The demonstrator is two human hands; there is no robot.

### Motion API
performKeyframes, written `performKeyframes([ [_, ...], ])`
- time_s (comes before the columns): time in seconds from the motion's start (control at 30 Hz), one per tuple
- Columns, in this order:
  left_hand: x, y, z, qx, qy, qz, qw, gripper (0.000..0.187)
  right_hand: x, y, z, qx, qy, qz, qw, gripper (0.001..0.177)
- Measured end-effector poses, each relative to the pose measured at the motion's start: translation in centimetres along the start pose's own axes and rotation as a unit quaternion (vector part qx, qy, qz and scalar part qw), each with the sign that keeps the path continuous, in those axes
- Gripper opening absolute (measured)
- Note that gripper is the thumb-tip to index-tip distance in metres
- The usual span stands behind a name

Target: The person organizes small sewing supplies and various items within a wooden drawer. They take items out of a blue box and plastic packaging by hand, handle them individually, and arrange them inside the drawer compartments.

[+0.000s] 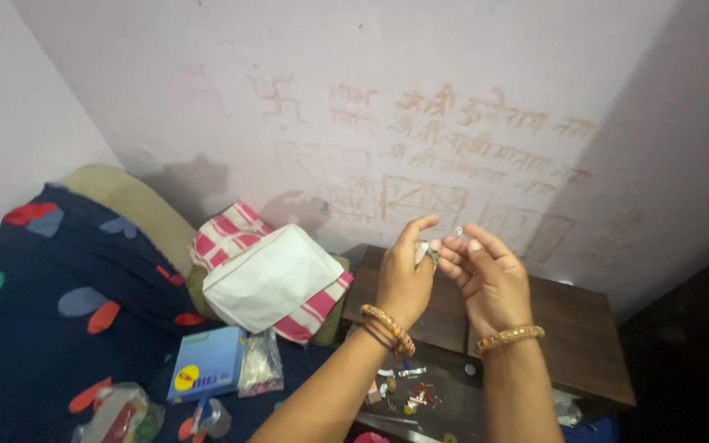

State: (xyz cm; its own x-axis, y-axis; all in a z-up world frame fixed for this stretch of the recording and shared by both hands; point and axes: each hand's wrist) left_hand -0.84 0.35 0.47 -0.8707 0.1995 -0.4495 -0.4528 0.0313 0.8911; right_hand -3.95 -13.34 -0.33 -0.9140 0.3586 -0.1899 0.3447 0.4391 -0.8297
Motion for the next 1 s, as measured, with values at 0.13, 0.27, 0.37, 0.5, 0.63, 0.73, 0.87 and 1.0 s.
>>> performKeyframes([
  [0.13,0.1,-2.0,0.3,0.049,-0.041,0.009,0.998,0.033,0.0,0.8,0.7,0.109,-0.027,0.009,0.994,0.03],
  [0.27,0.8,-2.9,0.7,-0.071,-0.008,-0.049,0.996,0.033,-0.7,0.7,2.1,0.203,-0.053,-0.003,0.978,0.022],
  [0.37,1.4,-2.8,0.6,-0.157,-0.002,-0.006,0.987,0.027,-1.0,0.4,2.2,0.301,-0.066,-0.012,0.951,0.023],
  [0.5,1.7,-3.5,0.9,-0.18,-0.013,0.037,0.983,0.022,-0.8,0.0,1.8,0.432,-0.111,-0.016,0.895,0.024],
  [0.63,1.5,-5.9,2.2,-0.153,-0.039,0.044,0.986,0.021,-1.6,0.9,1.8,0.421,-0.186,-0.018,0.887,0.023],
  [0.73,1.9,-7.2,3.2,-0.138,-0.032,0.065,0.988,0.023,-1.6,1.6,1.1,0.419,-0.218,-0.022,0.881,0.02],
  [0.87,1.9,-8.1,4.3,-0.109,-0.027,0.081,0.99,0.022,-1.9,2.6,0.2,0.388,-0.248,-0.011,0.887,0.017],
  [1.0,2.6,-8.2,4.9,-0.097,0.005,0.052,0.994,0.022,-2.0,3.0,-0.7,0.38,-0.275,0.007,0.883,0.015],
])
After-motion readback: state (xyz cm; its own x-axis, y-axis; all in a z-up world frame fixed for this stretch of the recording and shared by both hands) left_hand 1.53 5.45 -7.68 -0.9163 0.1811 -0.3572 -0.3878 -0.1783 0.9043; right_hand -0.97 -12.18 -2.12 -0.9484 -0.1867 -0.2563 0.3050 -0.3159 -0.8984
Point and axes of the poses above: each hand's wrist, its own x-axis away from the middle knuckle, its own z-axis out of the back of the hand, y = z × x, and after that the axes turned 2 degrees about -y, right-handed
